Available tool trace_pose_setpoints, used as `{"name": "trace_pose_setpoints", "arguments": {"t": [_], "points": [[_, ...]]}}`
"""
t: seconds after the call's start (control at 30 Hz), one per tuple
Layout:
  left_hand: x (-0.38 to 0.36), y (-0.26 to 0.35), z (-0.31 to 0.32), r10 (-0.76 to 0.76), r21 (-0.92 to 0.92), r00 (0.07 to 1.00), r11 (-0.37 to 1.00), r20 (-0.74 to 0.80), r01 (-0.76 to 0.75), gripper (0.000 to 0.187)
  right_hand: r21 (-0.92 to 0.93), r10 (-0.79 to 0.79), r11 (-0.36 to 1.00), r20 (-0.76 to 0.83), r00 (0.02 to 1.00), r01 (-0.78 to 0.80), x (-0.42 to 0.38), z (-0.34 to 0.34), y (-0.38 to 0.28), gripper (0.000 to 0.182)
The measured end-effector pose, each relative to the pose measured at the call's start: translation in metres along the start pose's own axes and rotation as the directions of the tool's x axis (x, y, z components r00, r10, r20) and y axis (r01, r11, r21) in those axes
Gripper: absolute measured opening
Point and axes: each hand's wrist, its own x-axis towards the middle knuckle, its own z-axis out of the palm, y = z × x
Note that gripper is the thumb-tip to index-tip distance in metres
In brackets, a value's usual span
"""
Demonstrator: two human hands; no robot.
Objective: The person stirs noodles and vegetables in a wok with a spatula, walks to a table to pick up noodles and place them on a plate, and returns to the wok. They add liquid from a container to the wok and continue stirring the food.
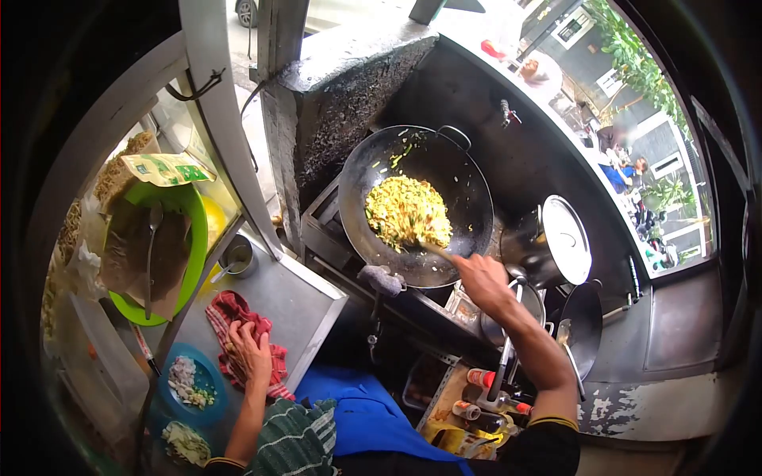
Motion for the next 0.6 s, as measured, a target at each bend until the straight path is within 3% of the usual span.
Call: {"name": "trace_pose_setpoints", "arguments": {"t": [0.07,0.1,0.13,0.2,0.23,0.27,0.3,0.33,0.4,0.43,0.57,0.6], "points": [[0.0,0.02,-0.006,0.087,-0.082,0.996,0.993,-0.029,-0.089,0.025,0.012,0.056,0.998,-0.068,0.996,-0.055,0.017,0.033,0.004,0.034],[-0.003,0.027,0.0,0.215,-0.135,0.974,0.965,-0.071,-0.223,0.022,0.017,0.071,0.997,-0.09,0.993,-0.07,0.016,0.044,0.006,0.036],[-0.013,0.034,0.007,0.177,-0.367,0.977,0.922,0.123,-0.121,0.022,0.025,0.071,0.997,-0.08,0.994,-0.069,0.005,0.049,-0.002,0.036],[-0.029,0.06,0.024,0.2,-0.66,0.848,0.721,0.491,0.212,0.025,-0.268,0.054,0.962,-0.008,0.998,-0.055,-0.014,0.052,-0.03,0.036],[-0.038,0.067,0.04,0.268,-0.68,0.749,0.664,0.606,0.312,0.029,-0.297,0.052,0.954,0.073,0.996,-0.028,-0.018,0.049,-0.048,0.036],[-0.047,0.074,0.055,0.329,-0.664,0.629,0.62,0.704,0.419,0.033,-0.184,0.1,0.98,0.146,0.984,-0.072,-0.011,0.047,-0.057,0.034],[-0.059,0.079,0.081,0.353,-0.636,0.575,0.648,0.738,0.419,0.039,-0.201,0.057,0.978,-0.017,0.998,-0.059,0.006,0.065,-0.046,0.034],[-0.072,0.083,0.113,0.347,-0.607,0.569,0.704,0.746,0.368,0.048,-0.217,0.016,0.975,-0.17,0.985,-0.053,0.023,0.083,-0.03,0.035],[-0.085,0.097,0.16,0.298,-0.51,0.562,0.817,0.771,0.267,0.063,-0.158,0.085,0.981,-0.179,0.98,-0.114,0.046,0.073,0.004,0.039],[-0.086,0.107,0.173,0.237,-0.454,0.558,0.843,0.795,0.289,0.063,-0.177,0.102,0.975,-0.196,0.975,-0.137,0.045,0.061,0.014,0.044],[-0.087,0.129,0.189,0.213,-0.386,0.543,0.894,0.812,0.226,0.062,-0.325,0.087,0.945,0.116,0.989,-0.045,-0.009,0.018,-0.027,0.034],[-0.083,0.134,0.182,0.231,-0.383,0.552,0.906,0.801,0.178,0.057,-0.312,0.059,0.95,0.111,0.992,-0.021,-0.01,0.023,-0.035,0.034]]}}
